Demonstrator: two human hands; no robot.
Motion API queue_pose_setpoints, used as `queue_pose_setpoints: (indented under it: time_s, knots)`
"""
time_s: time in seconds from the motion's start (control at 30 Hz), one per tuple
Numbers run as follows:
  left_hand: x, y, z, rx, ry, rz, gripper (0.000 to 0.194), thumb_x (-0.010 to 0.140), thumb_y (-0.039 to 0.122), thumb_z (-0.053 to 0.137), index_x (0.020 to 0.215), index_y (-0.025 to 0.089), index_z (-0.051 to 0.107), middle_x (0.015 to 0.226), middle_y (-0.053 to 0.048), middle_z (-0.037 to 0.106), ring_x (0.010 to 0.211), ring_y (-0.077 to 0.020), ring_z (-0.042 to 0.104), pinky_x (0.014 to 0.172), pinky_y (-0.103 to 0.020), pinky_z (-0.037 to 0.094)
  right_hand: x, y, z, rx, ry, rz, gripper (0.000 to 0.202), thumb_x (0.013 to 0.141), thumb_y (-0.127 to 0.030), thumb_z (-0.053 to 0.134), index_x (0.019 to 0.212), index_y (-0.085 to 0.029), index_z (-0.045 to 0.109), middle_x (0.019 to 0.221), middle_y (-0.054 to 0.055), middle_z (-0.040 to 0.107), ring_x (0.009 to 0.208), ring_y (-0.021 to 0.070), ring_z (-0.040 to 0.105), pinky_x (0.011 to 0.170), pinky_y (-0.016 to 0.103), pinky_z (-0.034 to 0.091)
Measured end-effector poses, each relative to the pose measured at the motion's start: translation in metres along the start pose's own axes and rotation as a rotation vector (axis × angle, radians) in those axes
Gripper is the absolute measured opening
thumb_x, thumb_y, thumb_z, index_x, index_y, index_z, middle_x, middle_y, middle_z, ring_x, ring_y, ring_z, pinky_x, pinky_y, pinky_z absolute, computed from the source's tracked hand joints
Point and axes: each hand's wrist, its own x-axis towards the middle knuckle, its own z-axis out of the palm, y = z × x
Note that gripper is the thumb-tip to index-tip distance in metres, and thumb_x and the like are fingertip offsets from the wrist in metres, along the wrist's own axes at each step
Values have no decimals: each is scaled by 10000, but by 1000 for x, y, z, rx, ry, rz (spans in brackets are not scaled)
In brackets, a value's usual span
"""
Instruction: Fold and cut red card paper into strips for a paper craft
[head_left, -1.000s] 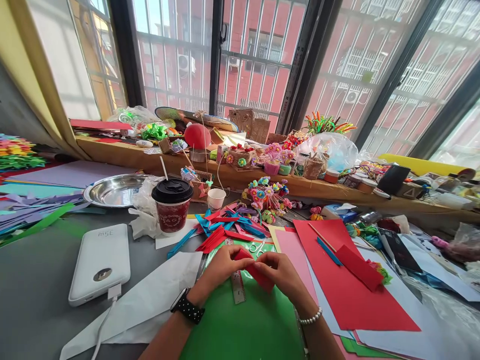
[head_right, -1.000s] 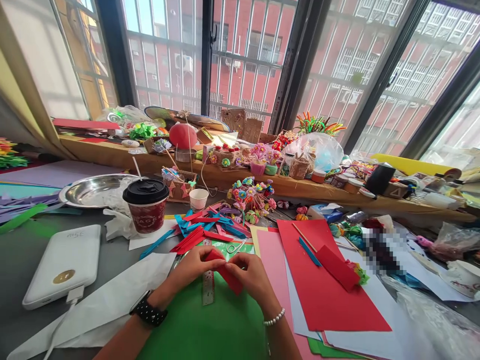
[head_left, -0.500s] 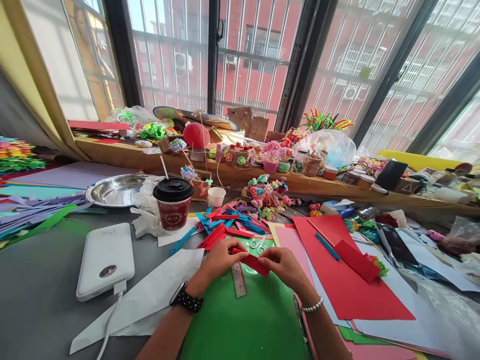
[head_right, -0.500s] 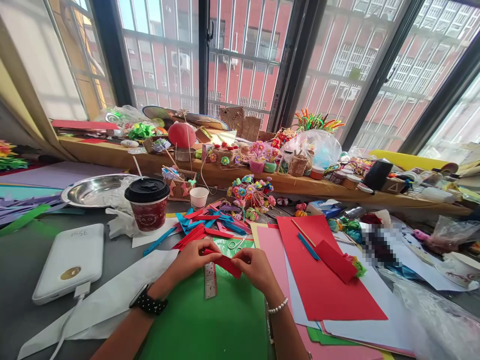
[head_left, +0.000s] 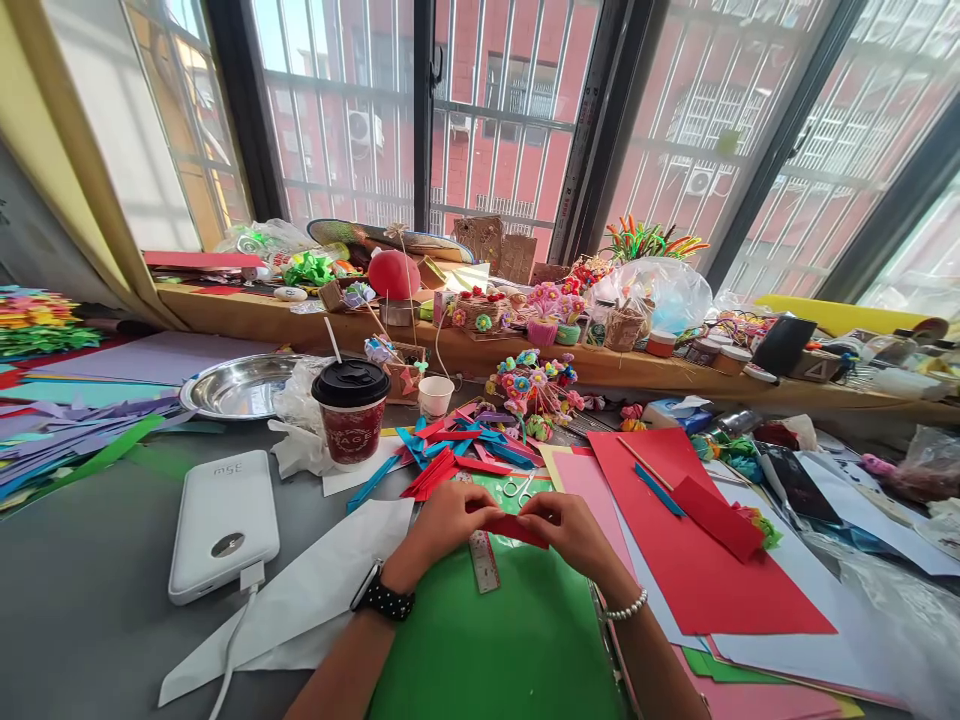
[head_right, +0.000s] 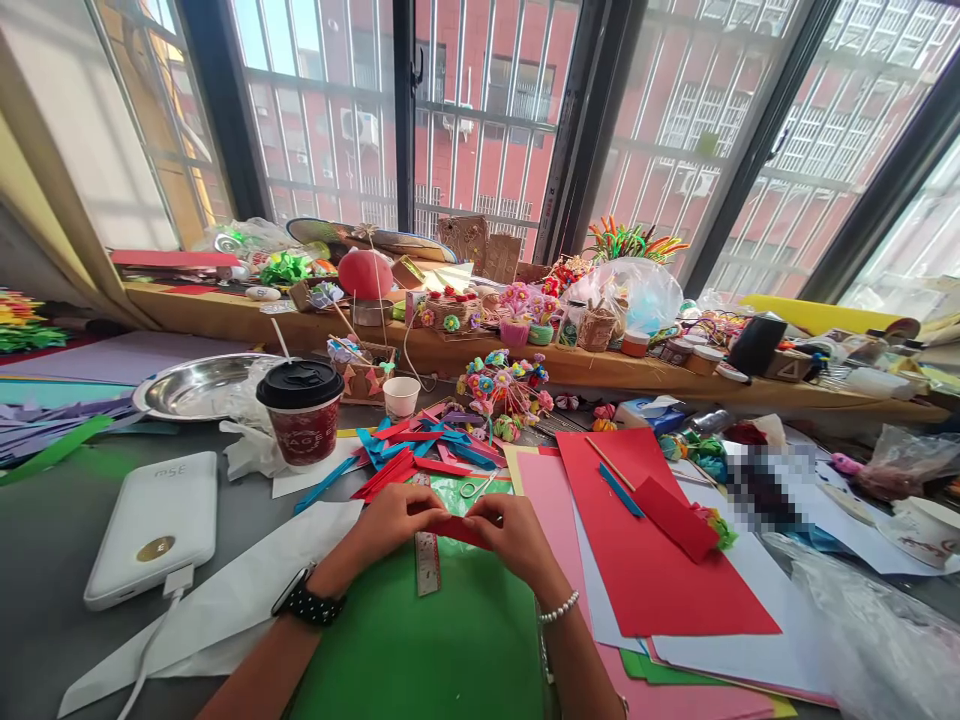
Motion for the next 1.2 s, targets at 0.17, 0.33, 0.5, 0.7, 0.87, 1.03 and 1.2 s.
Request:
queue_pose_setpoints:
  time_s: [0.17,0.33,0.5,0.7,0.87,1.03,1.2]
  knots:
    - [2,-6,-3,23,-3,-52,249,664,380,506,669,180,655,643,-13,643,625,-153,537,542,-219,352,-1,0,-3,14,-21,29,176,690,-283,520,637,-151,624,587,12,590,536,126,504,480,207,355]
    - [2,-6,-4,-12,-31,-56,233,641,363,529,651,174,665,642,-11,650,639,-149,552,559,-211,359,0,3,0,-8,-15,40,162,683,-256,528,629,-139,626,564,10,582,520,115,493,471,195,344]
    - [2,-9,-5,8,-14,-72,228,645,342,508,627,177,665,617,-8,644,620,-146,552,541,-207,349,2,9,2,10,-16,44,141,678,-232,532,635,-138,627,590,18,596,544,118,505,485,192,353]
    - [2,-10,-4,27,20,-109,239,647,331,490,602,171,661,568,-8,622,564,-137,528,501,-204,329,3,11,1,8,-7,67,141,676,-239,535,629,-141,625,562,7,581,520,112,488,469,190,338]
    - [2,-6,-7,-26,-22,-90,216,628,342,526,631,185,675,611,-8,644,604,-151,543,539,-210,349,4,15,0,20,10,89,143,657,-262,554,610,-142,615,536,-2,560,507,110,476,460,193,332]
    - [2,-7,-10,-21,11,-101,205,627,342,539,609,189,675,595,-8,645,610,-160,554,543,-219,358,5,20,-1,67,40,130,194,657,-315,549,589,-137,582,501,-5,535,474,107,469,442,195,339]
    - [1,-6,-13,-9,8,-115,165,610,305,570,636,174,667,634,-24,655,621,-168,569,551,-224,377,4,17,-1,-37,56,110,195,660,-315,546,562,-149,574,487,-7,536,465,110,471,436,196,332]
